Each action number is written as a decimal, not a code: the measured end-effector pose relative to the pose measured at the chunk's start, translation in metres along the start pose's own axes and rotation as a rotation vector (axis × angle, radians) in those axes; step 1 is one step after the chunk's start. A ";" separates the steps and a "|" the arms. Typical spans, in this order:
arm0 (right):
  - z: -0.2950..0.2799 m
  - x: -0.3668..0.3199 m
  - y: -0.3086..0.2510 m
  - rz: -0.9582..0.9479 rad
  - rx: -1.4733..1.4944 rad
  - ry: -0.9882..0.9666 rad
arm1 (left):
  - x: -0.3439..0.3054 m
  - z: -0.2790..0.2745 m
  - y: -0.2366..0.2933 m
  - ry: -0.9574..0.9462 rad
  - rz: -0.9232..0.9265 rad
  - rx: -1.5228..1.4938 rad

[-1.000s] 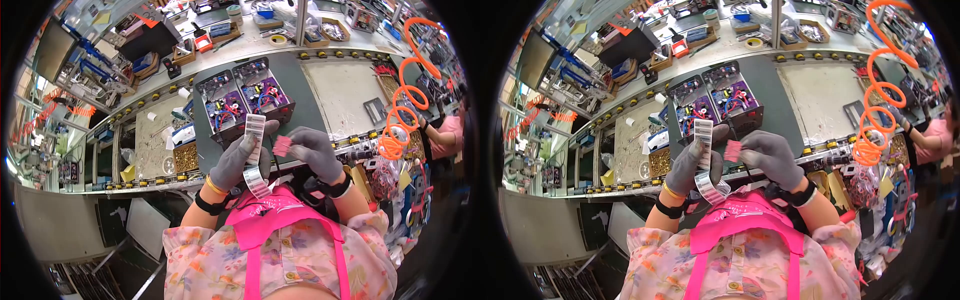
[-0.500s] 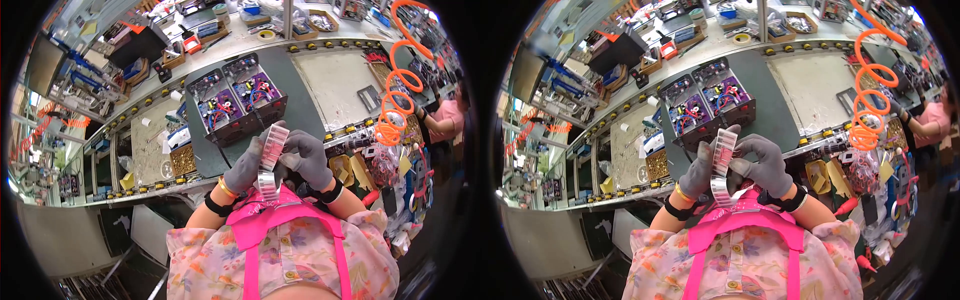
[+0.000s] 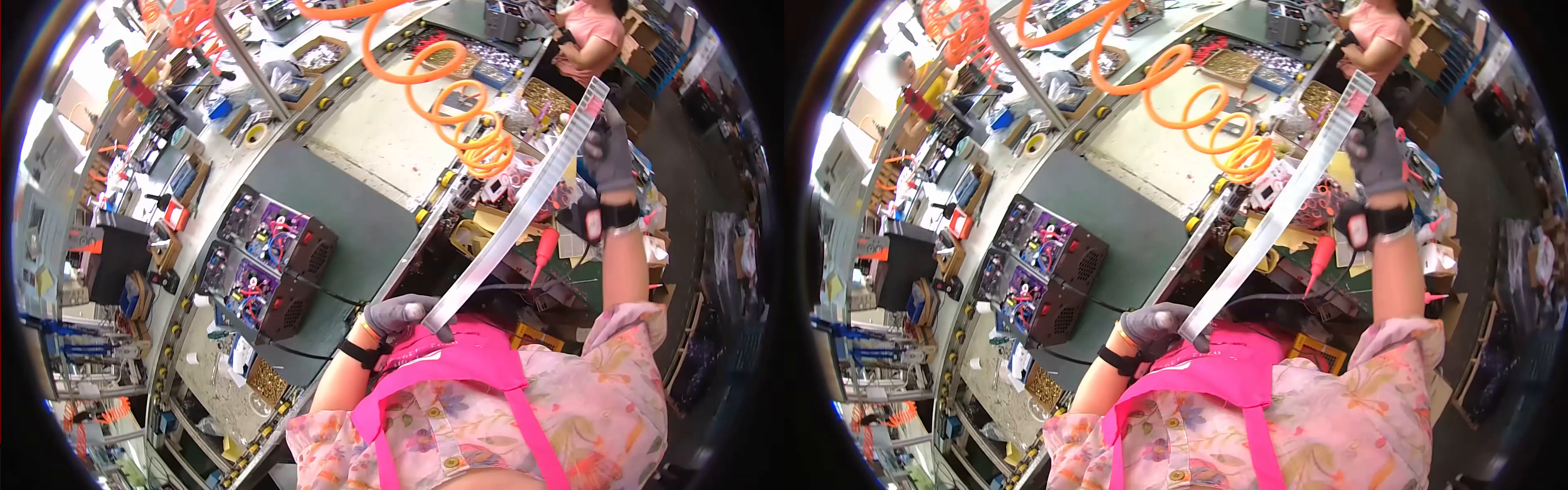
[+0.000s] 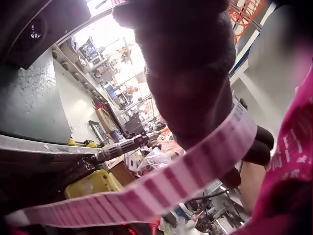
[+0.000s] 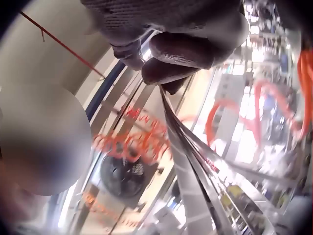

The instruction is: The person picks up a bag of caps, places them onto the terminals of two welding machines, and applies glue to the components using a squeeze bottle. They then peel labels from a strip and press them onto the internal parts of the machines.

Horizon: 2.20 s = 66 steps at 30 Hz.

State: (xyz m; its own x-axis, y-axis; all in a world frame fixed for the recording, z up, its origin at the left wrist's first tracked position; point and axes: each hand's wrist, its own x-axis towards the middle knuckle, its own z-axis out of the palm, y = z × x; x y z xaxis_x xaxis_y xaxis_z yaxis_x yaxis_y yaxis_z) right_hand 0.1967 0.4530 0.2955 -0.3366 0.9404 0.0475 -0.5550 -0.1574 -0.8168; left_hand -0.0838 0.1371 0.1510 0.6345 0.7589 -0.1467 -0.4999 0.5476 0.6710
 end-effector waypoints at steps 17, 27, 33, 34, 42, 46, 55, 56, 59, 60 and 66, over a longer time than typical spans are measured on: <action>-0.014 -0.114 0.124 -0.075 -0.939 -0.445 | 0.060 -0.046 0.020 0.386 -0.037 -0.193; 0.085 -0.115 0.205 -0.204 -1.180 -0.884 | 0.006 -0.024 0.033 0.592 -0.078 0.079; 0.082 -0.095 0.217 -0.071 -0.990 -1.014 | -0.040 -0.021 0.024 0.489 -0.062 0.024; 0.083 -0.092 0.215 -0.033 -1.056 -1.009 | -0.050 -0.020 0.022 0.536 -0.058 0.053; 0.128 -0.103 0.215 -0.161 -1.079 -1.285 | -0.063 0.000 0.027 0.701 -0.032 0.340; 0.130 -0.099 0.235 -0.123 -1.167 -1.468 | -0.066 -0.003 0.022 0.746 0.020 0.447; 0.137 -0.090 0.232 -0.136 -1.049 -1.496 | -0.055 0.005 0.020 0.898 0.158 0.416; 0.135 -0.089 0.233 -0.135 -1.004 -1.485 | -0.052 0.005 0.017 0.914 0.188 0.386; 0.132 -0.088 0.232 -0.161 -0.930 -1.433 | -0.041 0.009 0.015 0.980 0.254 0.182; 0.132 -0.088 0.227 -0.193 -0.944 -1.408 | -0.039 0.010 0.015 1.005 0.273 0.094; 0.109 -0.080 0.221 -0.153 -1.425 -1.478 | -0.055 -0.013 0.022 1.198 0.542 -0.133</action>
State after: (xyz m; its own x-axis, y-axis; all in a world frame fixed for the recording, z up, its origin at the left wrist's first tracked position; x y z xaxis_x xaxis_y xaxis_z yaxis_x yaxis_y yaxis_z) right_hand 0.0175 0.3103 0.1739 -0.9876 -0.0973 -0.1232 -0.0222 0.8635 -0.5039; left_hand -0.1370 0.1121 0.1640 -0.5392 0.6939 -0.4773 -0.6206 0.0559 0.7822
